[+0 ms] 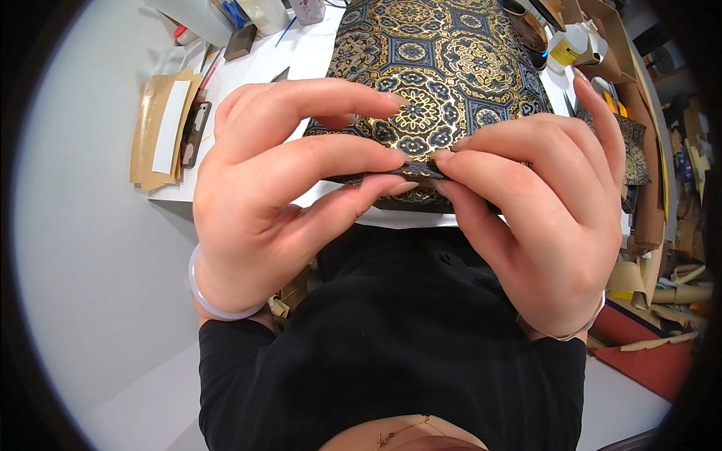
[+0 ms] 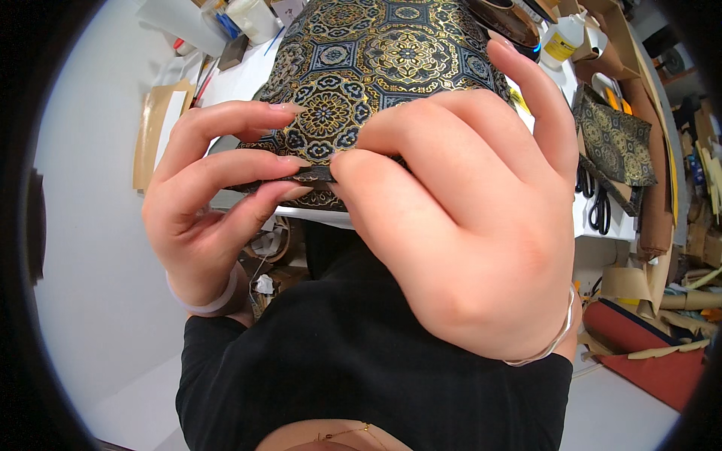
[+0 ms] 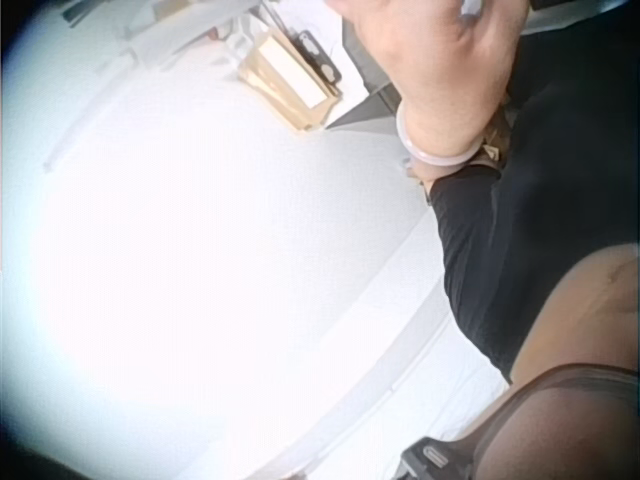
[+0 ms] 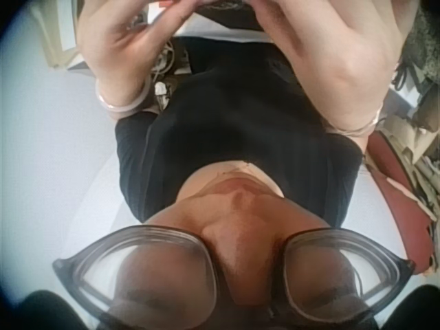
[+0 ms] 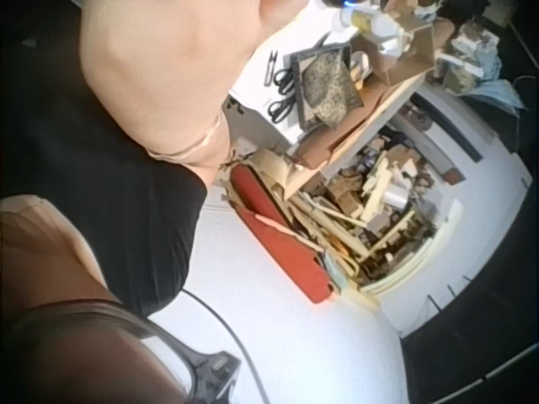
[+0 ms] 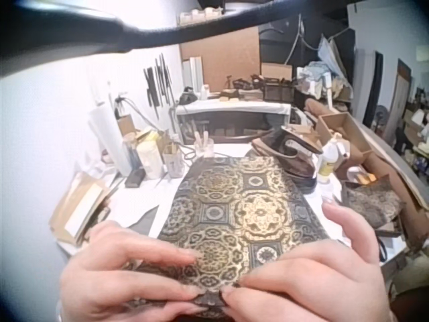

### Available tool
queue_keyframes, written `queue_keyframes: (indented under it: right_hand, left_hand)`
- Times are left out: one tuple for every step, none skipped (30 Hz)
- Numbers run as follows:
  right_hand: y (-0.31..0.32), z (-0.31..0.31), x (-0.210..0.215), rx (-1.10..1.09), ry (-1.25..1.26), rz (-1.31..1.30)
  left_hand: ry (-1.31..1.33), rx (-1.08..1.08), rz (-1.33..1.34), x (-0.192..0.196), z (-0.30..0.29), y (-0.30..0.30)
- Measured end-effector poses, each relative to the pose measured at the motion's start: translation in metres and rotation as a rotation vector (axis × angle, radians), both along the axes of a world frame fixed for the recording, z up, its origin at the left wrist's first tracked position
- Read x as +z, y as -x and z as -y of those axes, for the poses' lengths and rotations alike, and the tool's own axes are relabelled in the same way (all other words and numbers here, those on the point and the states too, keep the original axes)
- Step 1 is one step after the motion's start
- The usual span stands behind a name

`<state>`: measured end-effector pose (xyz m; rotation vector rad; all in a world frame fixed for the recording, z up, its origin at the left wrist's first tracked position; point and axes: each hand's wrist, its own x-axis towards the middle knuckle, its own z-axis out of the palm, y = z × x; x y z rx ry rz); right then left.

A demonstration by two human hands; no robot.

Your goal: The person measures a patterned fabric-covered object using a metal ruler and a red L-square, then marks the edges with a pink pen. They smooth the fabric with their fingers and briefly use an iron to press the surface before repeating the measuring and marking steps.

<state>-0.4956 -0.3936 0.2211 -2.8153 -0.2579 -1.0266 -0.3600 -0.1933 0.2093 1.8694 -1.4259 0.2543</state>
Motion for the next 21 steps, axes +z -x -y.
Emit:
queue_keyframes:
  right_hand:
    - [0.001, 0.002, 0.000, 0.006, -0.010, 0.000]
    - [0.002, 0.004, -0.002, 0.013, -0.019, 0.000]
    - [0.004, 0.008, -0.001, 0.024, -0.037, -0.008]
    - [0.007, 0.010, -0.002, 0.016, -0.049, -0.010]
    - [0.009, 0.013, -0.002, 0.007, -0.062, -0.012]
    - [0.012, 0.015, -0.002, -0.001, -0.074, -0.015]
    - [0.014, 0.017, -0.003, -0.011, -0.075, -0.008]
    - [0.016, 0.020, -0.004, -0.012, -0.073, 0.006]
    - [0.018, 0.022, -0.004, -0.018, -0.080, 0.009]
    - [0.019, 0.024, -0.005, -0.022, -0.083, 0.017]
    - [0.020, 0.027, -0.006, -0.023, -0.081, 0.023]
    - [0.021, 0.029, -0.006, -0.020, -0.079, 0.028]
    - [0.021, 0.031, -0.006, -0.013, -0.080, 0.029]
    - [0.022, 0.032, -0.006, -0.006, -0.078, 0.020]
    - [0.021, 0.033, -0.007, 0.004, -0.086, 0.021]
    - [0.021, 0.034, -0.007, 0.019, -0.090, 0.025]
    - [0.020, 0.035, -0.008, 0.013, -0.093, 0.024]
    - [0.020, 0.036, -0.008, 0.012, -0.093, 0.024]
    - [0.019, 0.036, -0.008, 0.012, -0.105, 0.013]
    - [0.019, 0.037, -0.008, 0.015, -0.097, 0.018]
    - [0.019, 0.037, -0.008, 0.020, -0.100, 0.012]
  left_hand:
    - [0.011, -0.013, -0.018, -0.001, 0.000, -0.001]
    - [0.016, -0.013, 0.002, -0.001, -0.001, -0.001]
    - [0.023, -0.017, 0.000, -0.002, -0.001, -0.001]
    - [0.025, -0.016, 0.004, -0.002, -0.001, -0.001]
    - [0.028, -0.015, 0.009, -0.002, -0.002, -0.001]
    - [0.025, -0.008, 0.020, -0.002, -0.002, -0.001]
    - [0.016, -0.004, 0.033, -0.001, -0.003, -0.001]
    - [0.008, 0.001, 0.046, -0.001, -0.004, -0.001]
    - [-0.007, 0.003, 0.061, 0.001, -0.005, -0.001]
    - [-0.015, 0.007, 0.063, 0.001, -0.006, -0.001]
    - [-0.015, 0.010, 0.068, 0.001, -0.006, -0.002]
    - [-0.007, 0.016, 0.060, 0.000, -0.006, -0.002]
    - [0.002, 0.022, 0.036, 0.000, -0.006, -0.003]
    - [0.020, 0.025, 0.032, -0.002, -0.005, -0.003]
    - [0.038, 0.029, 0.011, -0.003, -0.004, -0.004]
    - [0.059, 0.024, -0.031, -0.004, -0.004, -0.004]
    - [0.074, 0.016, -0.046, -0.005, -0.003, -0.005]
    - [0.065, 0.030, -0.029, -0.006, -0.002, -0.004]
    - [0.065, 0.026, -0.024, -0.006, -0.001, -0.006]
    - [0.069, 0.027, -0.046, -0.006, -0.001, -0.006]
    - [0.061, 0.016, -0.021, -0.005, 0.000, -0.007]
